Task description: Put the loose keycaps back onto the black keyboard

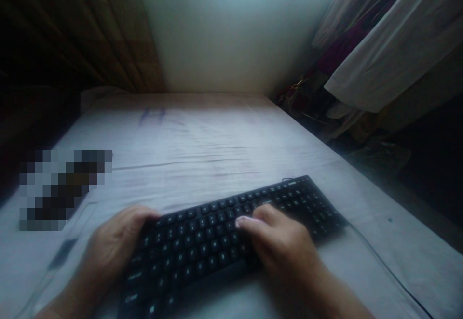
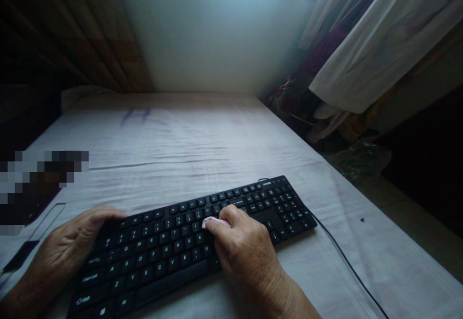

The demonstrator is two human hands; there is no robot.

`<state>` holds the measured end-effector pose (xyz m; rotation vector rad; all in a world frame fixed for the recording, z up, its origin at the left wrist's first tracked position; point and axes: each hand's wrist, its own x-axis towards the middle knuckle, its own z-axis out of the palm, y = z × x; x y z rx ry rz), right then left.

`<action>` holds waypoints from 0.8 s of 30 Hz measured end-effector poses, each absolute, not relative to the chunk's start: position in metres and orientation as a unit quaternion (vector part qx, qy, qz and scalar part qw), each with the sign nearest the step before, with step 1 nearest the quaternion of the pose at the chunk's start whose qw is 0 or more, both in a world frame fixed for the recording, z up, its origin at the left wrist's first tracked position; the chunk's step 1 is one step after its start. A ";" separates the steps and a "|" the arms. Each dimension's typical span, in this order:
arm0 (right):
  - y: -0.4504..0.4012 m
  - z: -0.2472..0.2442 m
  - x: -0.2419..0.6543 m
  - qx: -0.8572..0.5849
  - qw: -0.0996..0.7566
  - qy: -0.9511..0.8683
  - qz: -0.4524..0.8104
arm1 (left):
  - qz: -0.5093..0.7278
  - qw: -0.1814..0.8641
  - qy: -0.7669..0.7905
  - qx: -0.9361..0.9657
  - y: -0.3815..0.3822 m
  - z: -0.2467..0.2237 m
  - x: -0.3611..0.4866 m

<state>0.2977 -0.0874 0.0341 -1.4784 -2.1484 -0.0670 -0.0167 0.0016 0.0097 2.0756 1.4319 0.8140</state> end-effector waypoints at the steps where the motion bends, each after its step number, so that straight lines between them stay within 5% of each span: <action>1: -0.087 0.034 0.300 -0.546 0.263 -0.795 -0.029 | 0.306 0.240 0.521 0.760 0.002 0.011 -0.015; 24: -0.087 0.034 0.269 -0.533 0.281 -0.798 -0.025 | 0.313 0.276 0.535 0.735 0.001 0.015 -0.010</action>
